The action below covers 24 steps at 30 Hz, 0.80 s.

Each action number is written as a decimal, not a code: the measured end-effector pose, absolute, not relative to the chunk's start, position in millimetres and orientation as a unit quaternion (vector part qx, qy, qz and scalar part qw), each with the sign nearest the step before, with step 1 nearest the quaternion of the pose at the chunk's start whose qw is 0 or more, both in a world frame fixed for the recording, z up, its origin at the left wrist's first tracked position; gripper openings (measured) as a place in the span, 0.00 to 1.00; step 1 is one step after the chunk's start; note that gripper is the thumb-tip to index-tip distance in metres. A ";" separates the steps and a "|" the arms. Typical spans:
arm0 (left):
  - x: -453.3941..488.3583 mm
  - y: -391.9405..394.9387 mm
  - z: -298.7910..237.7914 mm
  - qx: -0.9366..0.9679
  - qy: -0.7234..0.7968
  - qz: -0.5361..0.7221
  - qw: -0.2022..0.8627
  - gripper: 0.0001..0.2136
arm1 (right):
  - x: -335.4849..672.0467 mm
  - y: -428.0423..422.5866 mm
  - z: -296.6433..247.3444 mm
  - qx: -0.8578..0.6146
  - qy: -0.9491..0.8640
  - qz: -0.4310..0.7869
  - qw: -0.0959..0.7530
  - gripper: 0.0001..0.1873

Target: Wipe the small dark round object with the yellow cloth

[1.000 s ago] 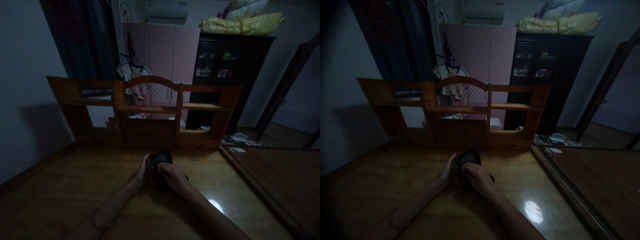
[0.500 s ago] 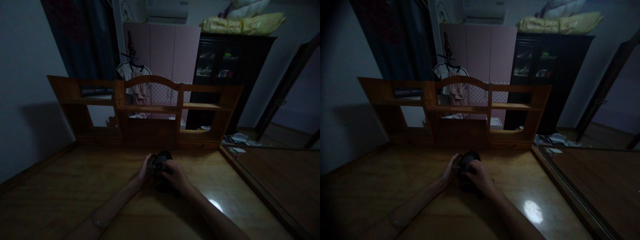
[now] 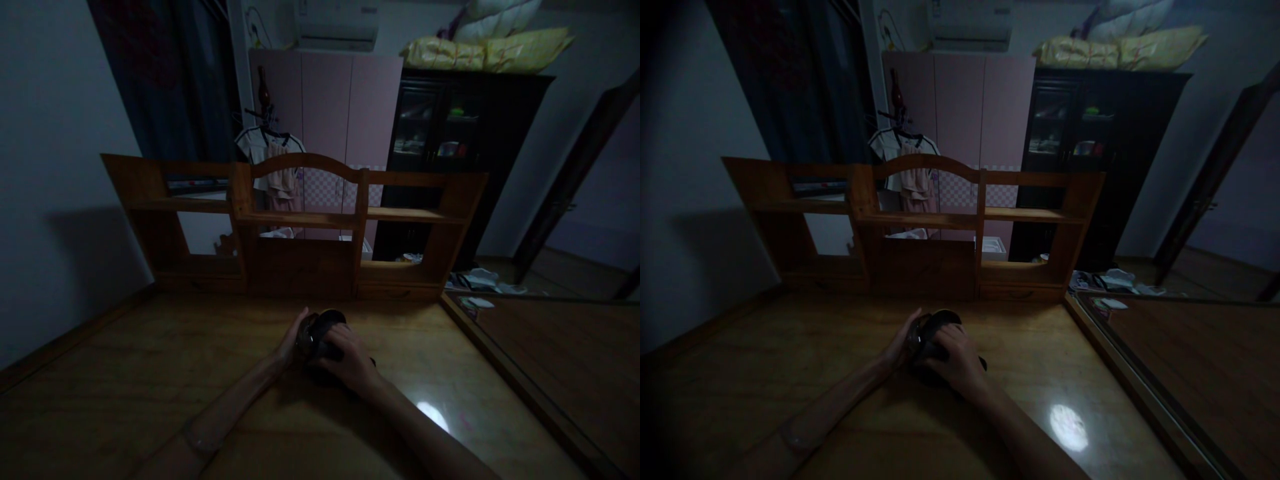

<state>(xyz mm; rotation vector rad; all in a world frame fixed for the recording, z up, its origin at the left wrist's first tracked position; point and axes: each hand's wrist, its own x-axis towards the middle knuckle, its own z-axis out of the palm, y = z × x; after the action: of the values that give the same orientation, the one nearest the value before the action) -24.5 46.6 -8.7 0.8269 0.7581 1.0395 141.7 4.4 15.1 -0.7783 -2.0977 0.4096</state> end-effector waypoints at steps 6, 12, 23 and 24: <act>-25.2 41.5 -7.6 0.396 0.344 0.520 0.674 0.26 | 136.5 -1.2 14.9 -0.321 -0.798 0.223 0.459 0.10; -23.1 31.1 -5.0 0.572 0.396 0.519 0.496 0.25 | 135.5 8.1 13.9 -0.404 -0.630 0.405 0.525 0.10; -27.3 38.3 -4.9 0.624 0.370 0.516 0.455 0.21 | 141.1 10.0 15.0 -0.330 -0.552 0.590 0.487 0.17; -27.4 37.1 -4.4 0.624 0.372 0.513 0.457 0.20 | 140.8 9.3 16.2 -0.333 -0.552 0.591 0.485 0.17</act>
<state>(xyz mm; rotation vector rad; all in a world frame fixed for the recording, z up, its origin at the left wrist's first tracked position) -27.4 37.1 -4.4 1.5367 0.9176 1.2643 140.8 9.3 16.2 -0.8099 -1.3439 1.4388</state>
